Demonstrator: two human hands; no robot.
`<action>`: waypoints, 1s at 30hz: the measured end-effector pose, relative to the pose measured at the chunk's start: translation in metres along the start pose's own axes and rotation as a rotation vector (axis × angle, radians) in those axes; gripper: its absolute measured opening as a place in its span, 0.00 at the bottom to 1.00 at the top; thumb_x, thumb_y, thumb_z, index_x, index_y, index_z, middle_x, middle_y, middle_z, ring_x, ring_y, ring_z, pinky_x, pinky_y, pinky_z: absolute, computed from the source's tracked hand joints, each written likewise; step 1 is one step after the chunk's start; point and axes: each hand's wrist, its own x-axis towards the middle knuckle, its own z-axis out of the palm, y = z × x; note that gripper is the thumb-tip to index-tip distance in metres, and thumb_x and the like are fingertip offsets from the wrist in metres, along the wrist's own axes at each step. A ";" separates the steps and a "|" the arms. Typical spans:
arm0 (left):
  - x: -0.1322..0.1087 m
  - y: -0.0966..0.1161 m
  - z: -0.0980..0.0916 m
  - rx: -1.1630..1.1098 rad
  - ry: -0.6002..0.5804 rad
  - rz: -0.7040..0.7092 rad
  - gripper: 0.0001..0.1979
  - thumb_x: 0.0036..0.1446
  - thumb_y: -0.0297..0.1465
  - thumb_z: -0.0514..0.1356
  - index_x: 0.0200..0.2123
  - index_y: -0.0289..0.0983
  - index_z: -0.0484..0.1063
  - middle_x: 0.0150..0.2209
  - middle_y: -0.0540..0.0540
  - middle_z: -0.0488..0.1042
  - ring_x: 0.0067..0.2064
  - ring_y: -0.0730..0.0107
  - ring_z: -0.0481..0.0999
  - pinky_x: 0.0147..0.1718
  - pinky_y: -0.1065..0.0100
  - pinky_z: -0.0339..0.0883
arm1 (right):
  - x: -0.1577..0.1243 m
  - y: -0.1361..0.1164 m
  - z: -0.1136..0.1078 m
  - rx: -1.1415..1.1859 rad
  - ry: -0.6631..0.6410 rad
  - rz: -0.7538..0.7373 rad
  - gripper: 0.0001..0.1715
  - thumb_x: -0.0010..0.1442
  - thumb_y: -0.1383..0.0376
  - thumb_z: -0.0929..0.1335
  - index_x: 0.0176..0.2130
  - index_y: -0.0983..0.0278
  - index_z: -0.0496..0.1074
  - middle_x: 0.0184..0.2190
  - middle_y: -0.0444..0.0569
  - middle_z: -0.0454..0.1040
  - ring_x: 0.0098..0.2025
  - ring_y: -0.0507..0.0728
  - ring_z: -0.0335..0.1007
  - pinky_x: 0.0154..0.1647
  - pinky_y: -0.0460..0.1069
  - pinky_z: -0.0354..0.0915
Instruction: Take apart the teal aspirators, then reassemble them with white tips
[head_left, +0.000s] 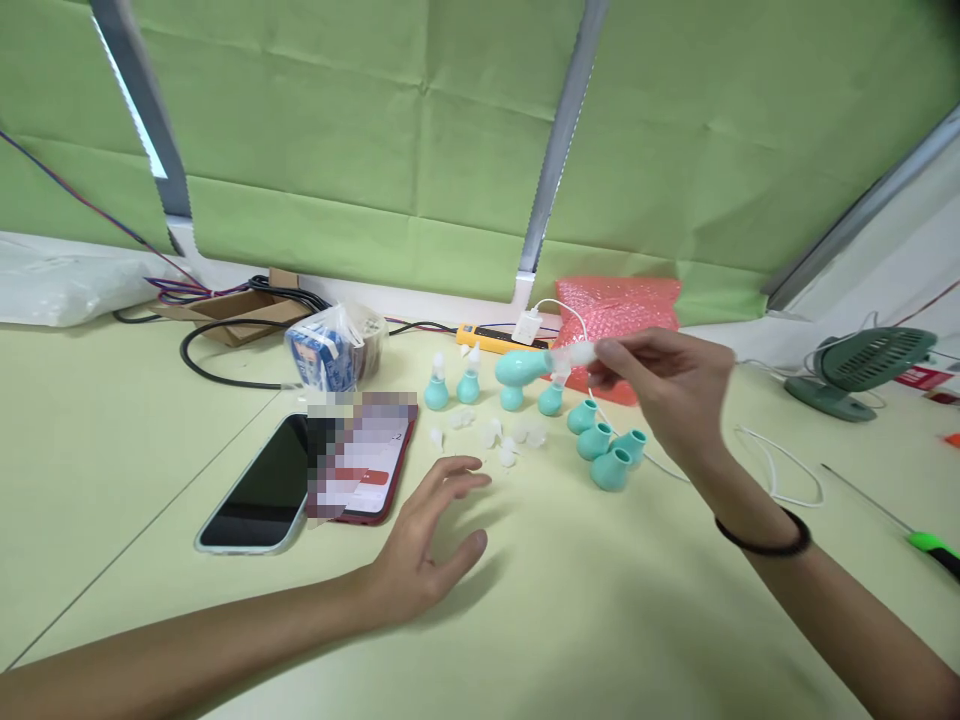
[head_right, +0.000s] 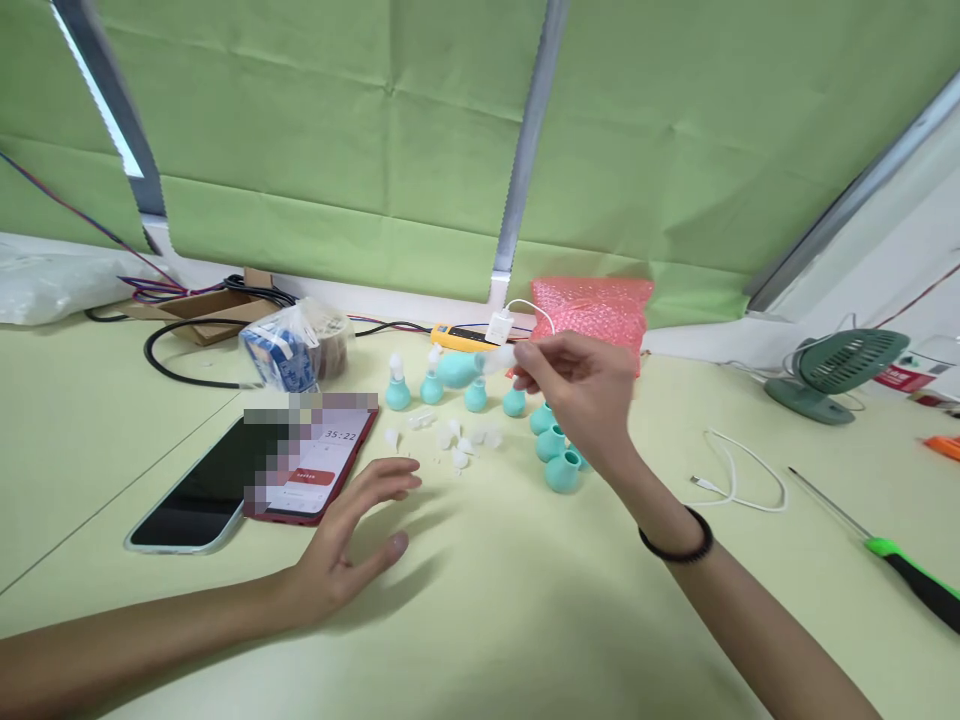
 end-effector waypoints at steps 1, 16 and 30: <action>0.000 0.001 0.000 0.033 -0.013 0.031 0.16 0.50 0.24 0.53 0.45 0.37 0.61 0.48 0.40 0.59 0.48 0.61 0.61 0.44 0.60 0.61 | 0.007 0.006 0.006 -0.056 -0.015 -0.029 0.05 0.49 0.65 0.67 0.24 0.64 0.71 0.18 0.44 0.70 0.19 0.51 0.68 0.23 0.47 0.67; -0.004 -0.001 0.000 0.113 -0.074 0.106 0.12 0.48 0.19 0.51 0.36 0.36 0.64 0.46 0.41 0.57 0.48 0.63 0.60 0.46 0.61 0.60 | 0.044 0.055 0.079 -0.699 -0.450 -0.050 0.10 0.47 0.69 0.63 0.21 0.70 0.72 0.20 0.52 0.72 0.25 0.55 0.68 0.27 0.47 0.61; -0.005 -0.002 0.000 0.134 -0.124 0.093 0.12 0.48 0.20 0.50 0.36 0.36 0.64 0.45 0.41 0.59 0.46 0.64 0.62 0.43 0.63 0.61 | 0.034 0.068 0.082 -0.783 -0.471 -0.029 0.15 0.49 0.63 0.64 0.34 0.71 0.72 0.26 0.53 0.73 0.31 0.57 0.68 0.32 0.49 0.60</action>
